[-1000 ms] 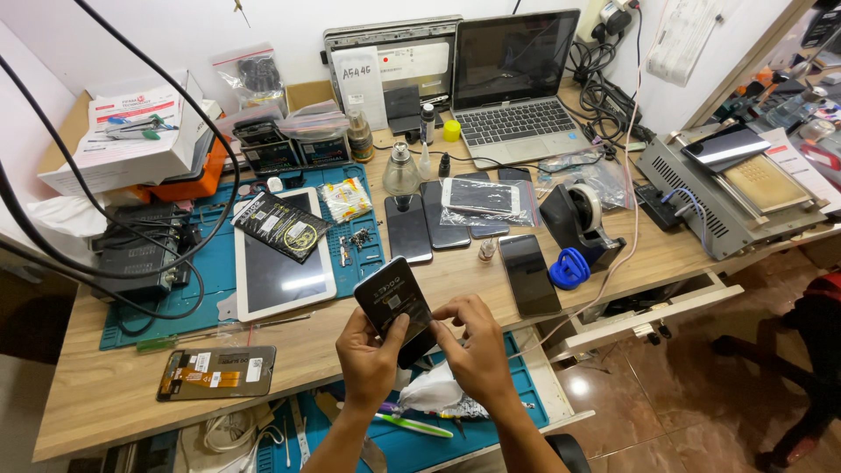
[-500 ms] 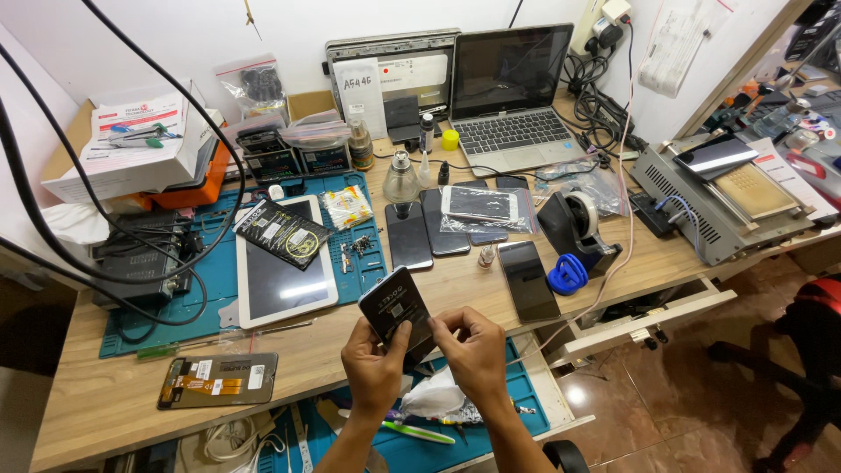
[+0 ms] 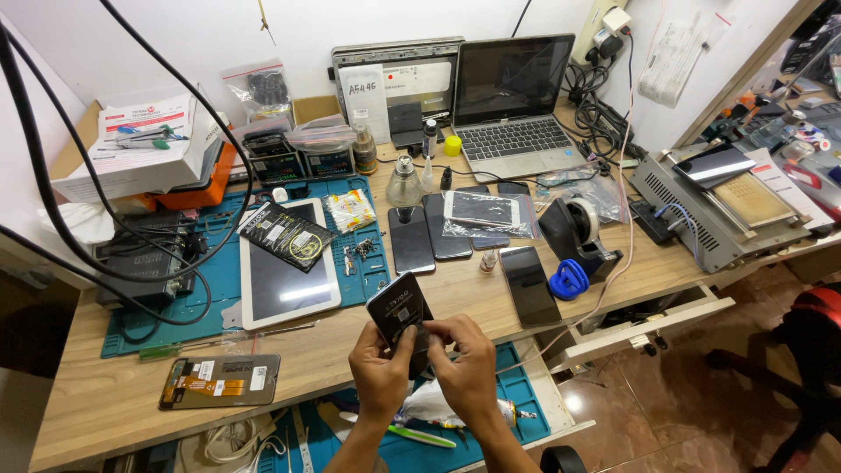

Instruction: The person aligns a transparent screen protector on a black smartphone, presses it down to adhere, and smooths the surface to remove air bubbles. The person then wipes the screen with a cloth and checks the edges of the protector.

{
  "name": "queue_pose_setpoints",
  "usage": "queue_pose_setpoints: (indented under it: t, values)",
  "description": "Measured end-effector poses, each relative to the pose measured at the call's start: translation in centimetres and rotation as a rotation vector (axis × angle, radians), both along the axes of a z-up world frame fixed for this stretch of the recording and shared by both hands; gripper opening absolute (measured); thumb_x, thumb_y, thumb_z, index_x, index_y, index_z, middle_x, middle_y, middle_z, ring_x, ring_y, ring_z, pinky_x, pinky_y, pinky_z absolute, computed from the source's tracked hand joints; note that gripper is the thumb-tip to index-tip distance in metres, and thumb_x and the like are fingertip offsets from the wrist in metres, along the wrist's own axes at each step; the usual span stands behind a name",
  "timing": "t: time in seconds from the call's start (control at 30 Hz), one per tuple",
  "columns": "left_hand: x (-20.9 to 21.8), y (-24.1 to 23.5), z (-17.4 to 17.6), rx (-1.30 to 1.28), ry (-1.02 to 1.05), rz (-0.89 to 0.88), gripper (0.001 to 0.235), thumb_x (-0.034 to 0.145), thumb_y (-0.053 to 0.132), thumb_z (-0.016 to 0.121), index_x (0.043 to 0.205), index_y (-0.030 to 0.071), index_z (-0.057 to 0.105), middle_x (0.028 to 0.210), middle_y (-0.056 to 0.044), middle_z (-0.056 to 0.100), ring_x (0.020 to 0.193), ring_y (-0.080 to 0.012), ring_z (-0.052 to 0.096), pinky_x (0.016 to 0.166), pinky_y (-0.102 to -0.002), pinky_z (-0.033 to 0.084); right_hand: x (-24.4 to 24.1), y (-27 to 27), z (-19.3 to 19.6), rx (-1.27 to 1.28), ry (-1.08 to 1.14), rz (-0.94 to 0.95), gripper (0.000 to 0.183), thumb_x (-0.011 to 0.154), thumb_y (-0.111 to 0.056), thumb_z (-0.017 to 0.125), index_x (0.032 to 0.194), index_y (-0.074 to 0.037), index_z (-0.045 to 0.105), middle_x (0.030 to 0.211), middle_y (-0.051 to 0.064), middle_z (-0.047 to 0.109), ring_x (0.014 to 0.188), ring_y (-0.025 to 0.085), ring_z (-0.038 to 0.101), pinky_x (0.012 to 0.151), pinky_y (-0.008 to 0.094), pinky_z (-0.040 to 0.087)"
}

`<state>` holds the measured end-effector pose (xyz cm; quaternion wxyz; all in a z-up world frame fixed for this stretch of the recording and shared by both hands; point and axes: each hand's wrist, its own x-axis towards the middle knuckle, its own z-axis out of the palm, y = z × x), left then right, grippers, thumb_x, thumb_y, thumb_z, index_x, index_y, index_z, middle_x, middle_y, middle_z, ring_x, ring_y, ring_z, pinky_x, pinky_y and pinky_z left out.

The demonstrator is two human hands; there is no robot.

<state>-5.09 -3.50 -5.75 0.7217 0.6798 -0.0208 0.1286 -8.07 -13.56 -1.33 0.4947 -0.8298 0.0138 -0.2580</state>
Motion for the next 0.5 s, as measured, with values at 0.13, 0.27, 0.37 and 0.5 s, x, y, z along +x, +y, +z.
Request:
queue_pose_setpoints:
  t: [0.13, 0.27, 0.37, 0.5]
  values:
    - [0.0, 0.1, 0.9, -0.055, 0.006, -0.020, 0.015, 0.075, 0.013, 0.068, 0.086, 0.005, 0.063, 0.074, -0.006, 0.068, 0.064, -0.0127, 0.061, 0.052, -0.023, 0.052, 0.0, 0.2, -1.0, -0.195, -0.155, -0.043, 0.016, 0.075, -0.004, 0.059, 0.087, -0.011, 0.067, 0.077, 0.003, 0.056, 0.073, 0.018, 0.051, 0.062, 0.029, 0.043]
    - [0.1, 0.2, 0.8, -0.031, 0.062, -0.043, 0.013, 0.074, 0.012, 0.068, 0.085, 0.005, 0.063, 0.074, -0.007, 0.067, 0.066, -0.0135, 0.061, 0.055, -0.024, 0.054, 0.2, 0.2, -1.4, -0.413, -0.336, -0.027, 0.017, 0.070, 0.001, 0.060, 0.085, -0.006, 0.064, 0.099, 0.007, 0.062, 0.089, 0.025, 0.053, 0.075, 0.036, 0.044]
    - [0.1, 0.3, 0.4, -0.023, 0.059, -0.050, 0.011, 0.075, 0.011, 0.069, 0.083, 0.006, 0.063, 0.071, -0.005, 0.065, 0.062, -0.0114, 0.058, 0.053, -0.023, 0.049, 0.2, 0.2, -1.8, -0.517, -0.413, -0.008, 0.015, 0.070, 0.001, 0.058, 0.082, -0.006, 0.063, 0.104, 0.006, 0.063, 0.091, 0.026, 0.054, 0.076, 0.038, 0.040]
    - [0.1, 0.3, 0.1, -0.030, 0.052, -0.068, 0.010, 0.075, 0.010, 0.069, 0.083, 0.006, 0.064, 0.067, -0.004, 0.062, 0.059, -0.0100, 0.052, 0.051, -0.022, 0.046, 0.2, 0.3, -1.5, -0.611, -0.476, -0.015, 0.011, 0.073, 0.000, 0.057, 0.079, -0.004, 0.064, 0.108, 0.005, 0.063, 0.090, 0.024, 0.053, 0.069, 0.036, 0.038]
